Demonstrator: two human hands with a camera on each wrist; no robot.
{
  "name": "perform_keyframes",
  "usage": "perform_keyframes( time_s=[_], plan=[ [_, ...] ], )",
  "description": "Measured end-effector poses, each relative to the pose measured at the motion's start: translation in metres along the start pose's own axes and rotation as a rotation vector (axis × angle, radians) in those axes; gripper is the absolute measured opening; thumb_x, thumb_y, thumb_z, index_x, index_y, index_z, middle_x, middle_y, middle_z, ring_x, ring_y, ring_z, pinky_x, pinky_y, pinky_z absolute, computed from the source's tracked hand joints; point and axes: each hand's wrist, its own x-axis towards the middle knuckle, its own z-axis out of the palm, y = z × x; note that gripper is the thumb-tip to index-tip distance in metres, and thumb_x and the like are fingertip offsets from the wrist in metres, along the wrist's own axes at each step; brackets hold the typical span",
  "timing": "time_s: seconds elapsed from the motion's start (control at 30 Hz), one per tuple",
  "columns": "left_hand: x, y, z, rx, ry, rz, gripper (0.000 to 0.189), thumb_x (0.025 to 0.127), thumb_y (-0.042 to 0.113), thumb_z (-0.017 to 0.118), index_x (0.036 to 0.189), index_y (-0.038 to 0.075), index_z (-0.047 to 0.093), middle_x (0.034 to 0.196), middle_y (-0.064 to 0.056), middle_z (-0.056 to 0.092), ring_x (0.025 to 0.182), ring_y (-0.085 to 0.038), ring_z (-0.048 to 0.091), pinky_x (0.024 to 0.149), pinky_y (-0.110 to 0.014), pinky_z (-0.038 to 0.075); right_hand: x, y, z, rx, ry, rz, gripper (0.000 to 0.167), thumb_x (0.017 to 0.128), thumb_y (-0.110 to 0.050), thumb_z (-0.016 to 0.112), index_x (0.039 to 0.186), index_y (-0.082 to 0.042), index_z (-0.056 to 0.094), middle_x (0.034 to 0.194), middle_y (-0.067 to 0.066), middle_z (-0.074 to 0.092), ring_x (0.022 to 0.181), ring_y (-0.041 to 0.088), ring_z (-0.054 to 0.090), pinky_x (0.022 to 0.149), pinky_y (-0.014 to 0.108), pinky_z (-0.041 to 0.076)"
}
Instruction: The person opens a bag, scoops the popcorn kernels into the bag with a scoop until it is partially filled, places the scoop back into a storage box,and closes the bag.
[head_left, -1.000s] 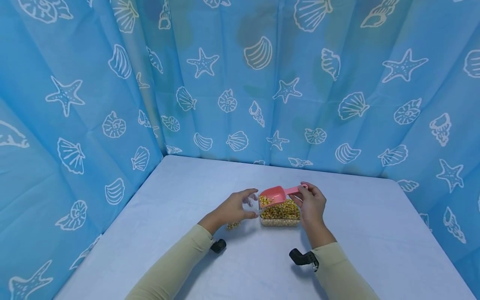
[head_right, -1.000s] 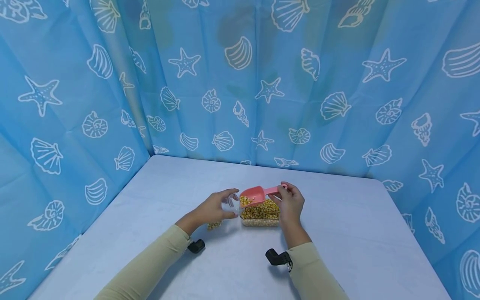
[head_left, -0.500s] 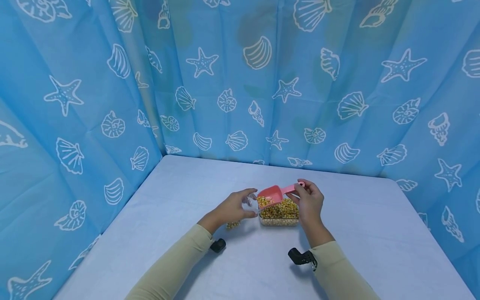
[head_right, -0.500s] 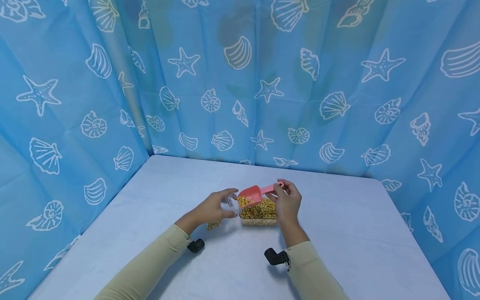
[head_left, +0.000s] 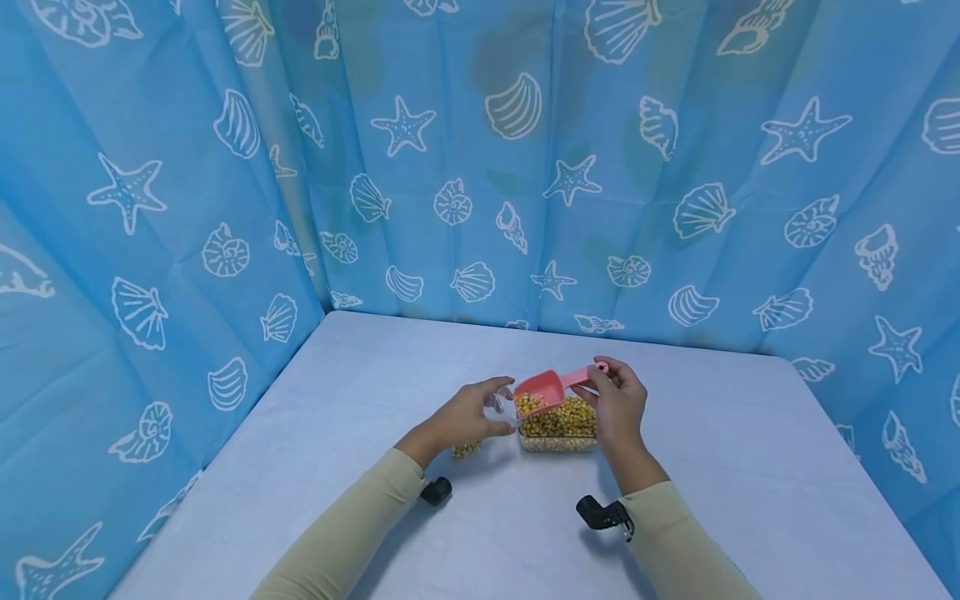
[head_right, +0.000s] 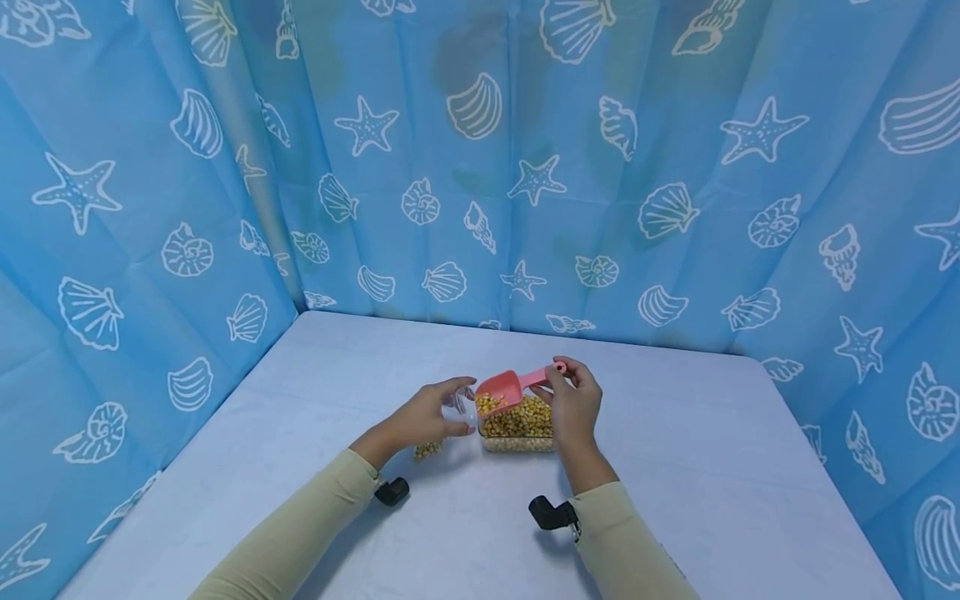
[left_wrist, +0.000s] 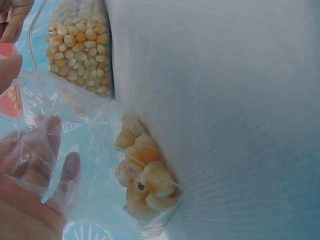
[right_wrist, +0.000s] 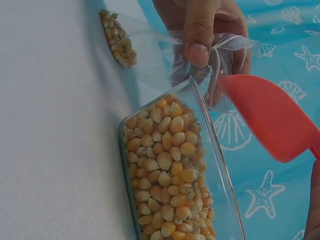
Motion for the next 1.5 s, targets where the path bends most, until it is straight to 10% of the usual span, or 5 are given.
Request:
perform_keyframes(
  time_s=[1.5],
  plan=[
    [0.001, -0.001, -0.002, -0.006, 0.007, -0.010, 0.077, 0.081, 0.031, 0.079, 0.148, 0.018, 0.041, 0.124, 0.007, 0.058, 0.102, -0.009, 0.055, 0.084, -0.033, 0.050, 0.000, -0.017, 0.001, -0.066, -0.006, -0.131, 0.024, 0.097, -0.012, 0.060, 0.118, 0.002, 0.060, 0.104, 0.016, 0.054, 0.088, 0.020, 0.067, 0.073, 0.030, 0.055]
  ],
)
